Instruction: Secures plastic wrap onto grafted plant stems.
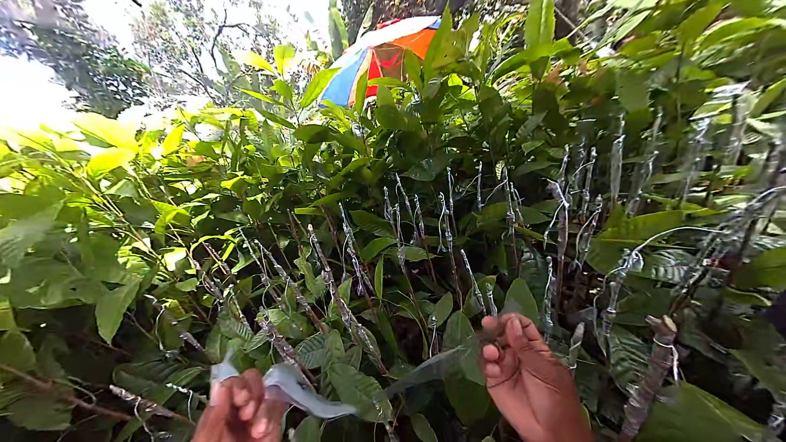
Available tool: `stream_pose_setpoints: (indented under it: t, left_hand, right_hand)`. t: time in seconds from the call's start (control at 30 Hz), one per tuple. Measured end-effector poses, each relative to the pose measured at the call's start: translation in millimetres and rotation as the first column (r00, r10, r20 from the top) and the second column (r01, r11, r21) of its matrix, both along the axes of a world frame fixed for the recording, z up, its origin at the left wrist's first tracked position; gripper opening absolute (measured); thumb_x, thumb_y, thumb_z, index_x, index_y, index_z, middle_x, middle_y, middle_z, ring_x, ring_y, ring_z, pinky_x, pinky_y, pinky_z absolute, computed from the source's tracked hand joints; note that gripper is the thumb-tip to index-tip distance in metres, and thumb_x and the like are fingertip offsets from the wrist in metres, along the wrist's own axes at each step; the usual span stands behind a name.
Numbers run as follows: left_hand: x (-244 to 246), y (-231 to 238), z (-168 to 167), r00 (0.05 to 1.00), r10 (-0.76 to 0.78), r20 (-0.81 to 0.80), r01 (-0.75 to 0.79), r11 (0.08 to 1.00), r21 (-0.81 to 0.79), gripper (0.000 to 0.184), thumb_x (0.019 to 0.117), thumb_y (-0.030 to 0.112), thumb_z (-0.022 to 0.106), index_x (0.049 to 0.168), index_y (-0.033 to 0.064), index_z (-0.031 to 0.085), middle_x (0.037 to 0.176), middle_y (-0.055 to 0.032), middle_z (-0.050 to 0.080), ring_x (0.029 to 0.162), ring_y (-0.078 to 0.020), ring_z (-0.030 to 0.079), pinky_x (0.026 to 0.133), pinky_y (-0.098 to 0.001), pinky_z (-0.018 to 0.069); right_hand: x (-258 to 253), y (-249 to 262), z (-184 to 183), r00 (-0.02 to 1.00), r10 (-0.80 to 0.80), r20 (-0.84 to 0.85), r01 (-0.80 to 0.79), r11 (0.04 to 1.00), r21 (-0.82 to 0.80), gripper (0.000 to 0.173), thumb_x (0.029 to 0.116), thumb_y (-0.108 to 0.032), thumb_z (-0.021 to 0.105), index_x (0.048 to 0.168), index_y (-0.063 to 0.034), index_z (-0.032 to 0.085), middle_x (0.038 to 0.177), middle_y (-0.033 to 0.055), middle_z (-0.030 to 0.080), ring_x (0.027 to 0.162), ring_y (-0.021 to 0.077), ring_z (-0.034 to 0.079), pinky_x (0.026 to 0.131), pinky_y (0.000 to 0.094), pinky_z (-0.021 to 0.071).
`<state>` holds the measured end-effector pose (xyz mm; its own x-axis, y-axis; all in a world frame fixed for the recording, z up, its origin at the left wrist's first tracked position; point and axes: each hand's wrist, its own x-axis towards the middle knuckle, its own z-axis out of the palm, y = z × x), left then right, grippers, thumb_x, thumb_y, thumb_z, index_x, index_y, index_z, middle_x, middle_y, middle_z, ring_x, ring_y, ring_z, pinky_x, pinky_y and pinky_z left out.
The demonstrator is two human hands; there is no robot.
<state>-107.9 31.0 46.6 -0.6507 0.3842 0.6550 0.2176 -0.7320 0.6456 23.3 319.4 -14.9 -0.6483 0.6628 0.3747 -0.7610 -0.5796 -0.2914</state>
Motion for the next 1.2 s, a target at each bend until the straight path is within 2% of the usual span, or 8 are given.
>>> stream_pose_setpoints:
  t: [0.13,0.23,0.47,0.6,0.7,0.77,1.03,1.2]
  left_hand:
    - [2,-31,-2,0.995,0.036,-0.095,-0.058,0.970,-0.235,0.052,0.1035,0.056,0.043,0.115,0.0196,0.077,0.103,-0.0014,0.077,0.094,-0.0146,0.074,0.085,-0.0318,0.0613]
    - [-2,-16,-30,0.991,-0.125,0.054,0.136,0.897,-0.421,0.078,0.0962,0.073,0.038,0.140,0.0141,0.064,0.140,-0.0132,0.064,0.133,-0.0297,0.058,0.114,-0.0453,0.0440]
    - [-35,65,-54,0.996,-0.085,-0.005,0.063,0.772,-0.632,0.097,0.0992,0.073,0.032,0.159,-0.0034,0.025,0.166,-0.0141,0.029,0.152,-0.0227,0.033,0.124,-0.0388,0.0298]
    - [-38,109,-55,0.990,-0.141,-0.024,0.089,0.736,-0.672,0.092,0.1024,0.067,0.032,0.160,-0.0037,0.020,0.169,-0.0147,0.021,0.154,-0.0202,0.028,0.125,-0.0375,0.0264]
    - [-42,133,-45,0.974,0.030,-0.225,-0.163,0.782,-0.602,0.071,0.1091,0.050,0.029,0.152,-0.0062,0.039,0.156,-0.0174,0.046,0.141,-0.0215,0.049,0.116,-0.0382,0.0420]
    - [-41,131,-33,0.913,0.270,-0.305,-0.381,0.831,-0.405,0.048,0.1110,0.031,0.032,0.126,-0.0026,0.063,0.116,-0.0108,0.073,0.106,-0.0197,0.071,0.092,-0.0370,0.0596]
    - [-42,127,-76,0.862,0.502,0.061,-0.457,0.825,-0.332,0.050,0.1096,0.023,0.020,0.126,-0.0044,0.058,0.112,-0.0053,0.070,0.103,-0.0133,0.068,0.094,-0.0313,0.0556]
    - [-32,146,-92,0.800,0.507,0.321,-0.429,0.857,-0.285,0.045,0.1127,0.025,0.020,0.098,0.0062,0.059,0.070,0.0016,0.063,0.054,-0.0070,0.061,0.052,-0.0212,0.0545]
  right_hand:
    - [2,-1,1,0.996,-0.086,0.035,0.082,0.991,0.103,0.020,0.1081,-0.011,0.046,0.102,-0.0093,0.065,0.095,0.0130,0.077,0.079,0.0176,0.076,0.064,0.0267,0.0633]
    - [2,-18,2,0.986,-0.155,0.063,0.128,0.942,0.309,0.015,0.1055,-0.013,0.054,0.102,-0.0116,0.068,0.095,0.0097,0.077,0.081,0.0169,0.076,0.072,0.0292,0.0639]
    - [4,-38,4,0.993,0.095,0.066,-0.112,0.928,0.354,0.030,0.1057,-0.030,0.054,0.113,-0.0065,0.072,0.110,0.0149,0.075,0.097,0.0229,0.075,0.087,0.0353,0.0626]
    - [4,-34,3,0.995,-0.017,0.099,-0.023,0.919,0.393,0.020,0.0971,-0.004,0.065,0.117,-0.0054,0.070,0.113,0.0125,0.074,0.100,0.0212,0.074,0.090,0.0362,0.0616]
    - [2,-30,0,0.985,-0.121,0.126,0.048,0.881,0.472,0.018,0.0985,0.000,0.061,0.108,-0.0087,0.074,0.101,0.0062,0.076,0.087,0.0142,0.074,0.081,0.0308,0.0631]
    - [1,-27,-2,0.985,-0.121,0.127,0.041,0.863,0.504,0.017,0.0995,-0.002,0.061,0.108,-0.0094,0.074,0.098,0.0048,0.076,0.084,0.0124,0.073,0.079,0.0293,0.0628]
    - [-2,-30,-3,0.988,-0.019,0.156,-0.073,0.822,0.565,0.016,0.1022,-0.001,0.056,0.111,-0.0066,0.068,0.097,0.0060,0.076,0.080,0.0140,0.075,0.073,0.0308,0.0642]
    - [-6,-29,-3,0.989,-0.069,0.134,-0.027,0.795,0.606,0.017,0.1021,-0.004,0.058,0.111,-0.0111,0.071,0.097,0.0025,0.077,0.081,0.0125,0.075,0.074,0.0294,0.0643]
